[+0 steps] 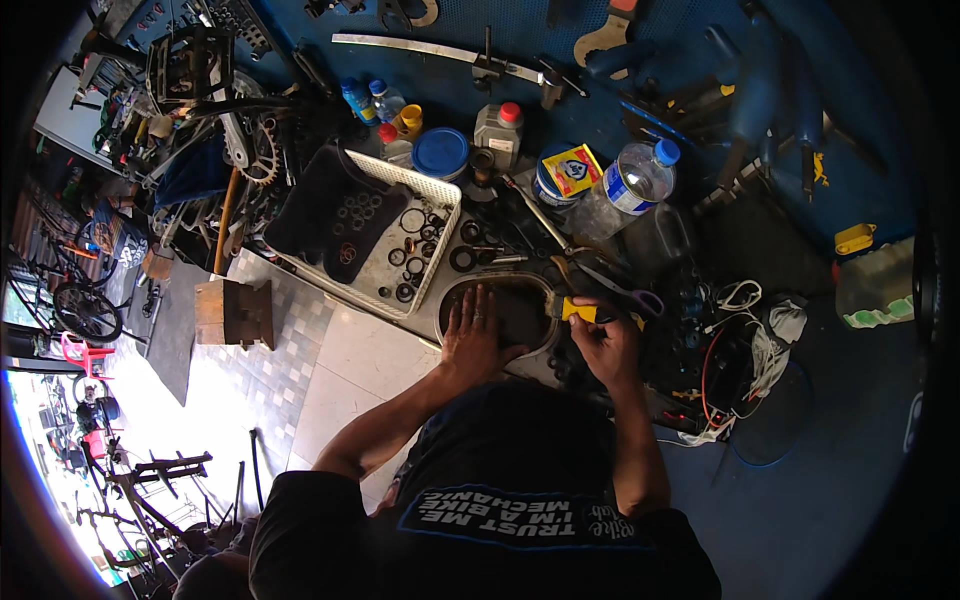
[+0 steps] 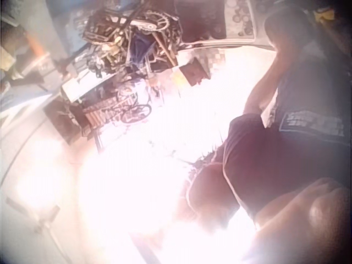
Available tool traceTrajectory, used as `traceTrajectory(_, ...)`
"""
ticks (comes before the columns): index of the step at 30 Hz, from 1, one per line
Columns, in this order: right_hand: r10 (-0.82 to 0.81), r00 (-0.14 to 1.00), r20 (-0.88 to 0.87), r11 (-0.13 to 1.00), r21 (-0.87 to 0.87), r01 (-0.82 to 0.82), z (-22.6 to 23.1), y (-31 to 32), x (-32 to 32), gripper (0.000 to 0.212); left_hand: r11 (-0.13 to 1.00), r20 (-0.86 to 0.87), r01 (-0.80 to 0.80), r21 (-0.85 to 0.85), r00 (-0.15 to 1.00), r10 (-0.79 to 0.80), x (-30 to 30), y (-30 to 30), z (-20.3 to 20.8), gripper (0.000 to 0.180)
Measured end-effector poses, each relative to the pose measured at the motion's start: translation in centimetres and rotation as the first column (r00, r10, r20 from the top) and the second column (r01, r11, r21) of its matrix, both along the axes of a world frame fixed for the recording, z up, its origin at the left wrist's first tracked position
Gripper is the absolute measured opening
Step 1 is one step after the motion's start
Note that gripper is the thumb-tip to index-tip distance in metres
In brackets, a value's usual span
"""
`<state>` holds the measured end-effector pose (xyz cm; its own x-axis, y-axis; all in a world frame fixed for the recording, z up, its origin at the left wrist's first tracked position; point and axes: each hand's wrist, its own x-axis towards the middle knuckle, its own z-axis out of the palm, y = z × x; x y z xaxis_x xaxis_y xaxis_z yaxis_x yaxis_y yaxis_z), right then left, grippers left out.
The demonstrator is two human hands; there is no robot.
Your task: The person repeatedly picks small bicycle parts from a white basket, scrubs them with a yellow brush in a metal basin of dark liquid, and returns them to the basket. The process is repeated for multiple small components throughout the clip.
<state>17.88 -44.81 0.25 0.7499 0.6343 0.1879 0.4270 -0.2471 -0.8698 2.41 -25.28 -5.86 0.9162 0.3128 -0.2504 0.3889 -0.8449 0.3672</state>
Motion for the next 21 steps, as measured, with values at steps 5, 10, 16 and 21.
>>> traceTrajectory(5,0.011,1.0,-0.014,0.999,0.032,-0.01,-0.3,-0.2,-0.3,0.025,0.998,-0.04,0.062,-0.006,0.997,-0.062,1.8,-1.3,-1.3,0.13)
traceTrajectory(10,0.006,1.0,-0.025,1.0,-0.009,-0.006,-0.5,-0.5,-0.3,0.026,0.986,-0.006,0.163,-0.031,0.987,-0.163,3.9,-2.9,-1.9,0.125)
traceTrajectory(16,-0.031,0.999,-0.019,0.999,0.006,0.031,-0.8,-0.7,-0.4,0.024,0.935,-0.056,0.355,0.023,0.934,-0.353,3.8,-3.1,-0.2,0.11)
traceTrajectory(21,-0.038,0.999,-0.03,0.999,0.009,0.038,-0.4,-0.7,-0.2,0.024,0.929,0.094,0.369,-0.006,0.925,-0.367,-0.1,-1.4,-0.1,0.099)
